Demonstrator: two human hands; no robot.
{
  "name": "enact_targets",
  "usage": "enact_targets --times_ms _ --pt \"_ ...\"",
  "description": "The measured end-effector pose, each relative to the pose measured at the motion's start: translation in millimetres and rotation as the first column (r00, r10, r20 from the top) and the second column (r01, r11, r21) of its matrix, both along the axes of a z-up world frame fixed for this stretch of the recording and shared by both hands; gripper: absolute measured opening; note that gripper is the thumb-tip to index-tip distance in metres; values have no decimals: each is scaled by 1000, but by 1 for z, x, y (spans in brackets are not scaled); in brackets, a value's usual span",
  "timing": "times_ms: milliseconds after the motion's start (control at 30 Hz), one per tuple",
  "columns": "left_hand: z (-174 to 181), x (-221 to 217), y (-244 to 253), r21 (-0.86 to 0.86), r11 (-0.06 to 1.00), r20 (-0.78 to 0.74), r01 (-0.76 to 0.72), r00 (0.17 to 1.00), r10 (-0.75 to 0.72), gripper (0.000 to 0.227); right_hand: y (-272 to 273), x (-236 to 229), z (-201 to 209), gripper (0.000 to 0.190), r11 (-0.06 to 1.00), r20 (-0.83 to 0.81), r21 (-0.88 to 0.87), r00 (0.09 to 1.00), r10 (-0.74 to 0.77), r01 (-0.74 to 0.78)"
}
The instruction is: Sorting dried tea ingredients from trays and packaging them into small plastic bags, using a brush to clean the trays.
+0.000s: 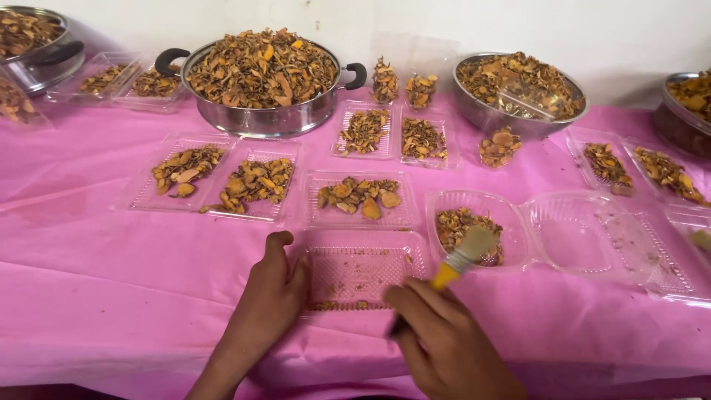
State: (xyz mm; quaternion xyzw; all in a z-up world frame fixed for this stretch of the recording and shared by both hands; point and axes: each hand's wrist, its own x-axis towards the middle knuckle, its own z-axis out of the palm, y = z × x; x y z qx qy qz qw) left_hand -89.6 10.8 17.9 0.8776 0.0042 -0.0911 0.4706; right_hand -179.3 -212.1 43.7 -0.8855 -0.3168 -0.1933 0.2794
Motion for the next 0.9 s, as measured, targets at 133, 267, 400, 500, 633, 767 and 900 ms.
enact_targets --times_ms 133,267,400,500,633,767,900 --pt "-8 -2 7 16 1000 4 6 1000 -6 43 33 28 -9 18 989 -79 -85 989 -126 119" --pt "-14 1 8 75 997 15 -12 1000 11 42 50 38 -10 9 956 -297 -201 917 -267 214" --pt "-5 -3 5 89 995 -41 -40 998 44 40 36 29 3 17 997 -331 28 942 -60 74" --pt "-14 1 9 87 996 -1 -13 1000 13 39 4 12 3 26 969 -153 202 982 -113 143" --pt "-15 0 9 91 996 24 14 1000 -16 35 -25 23 -58 17 806 32 591 999 -7 -13" --pt "-14 -1 6 111 994 6 -22 1000 22 41 -175 22 -321 22 950 -948 313 -51 313 -5" --pt "-15 -1 7 86 995 -2 -59 998 59 39 -225 6 -491 23 956 -956 292 -2 292 -20"
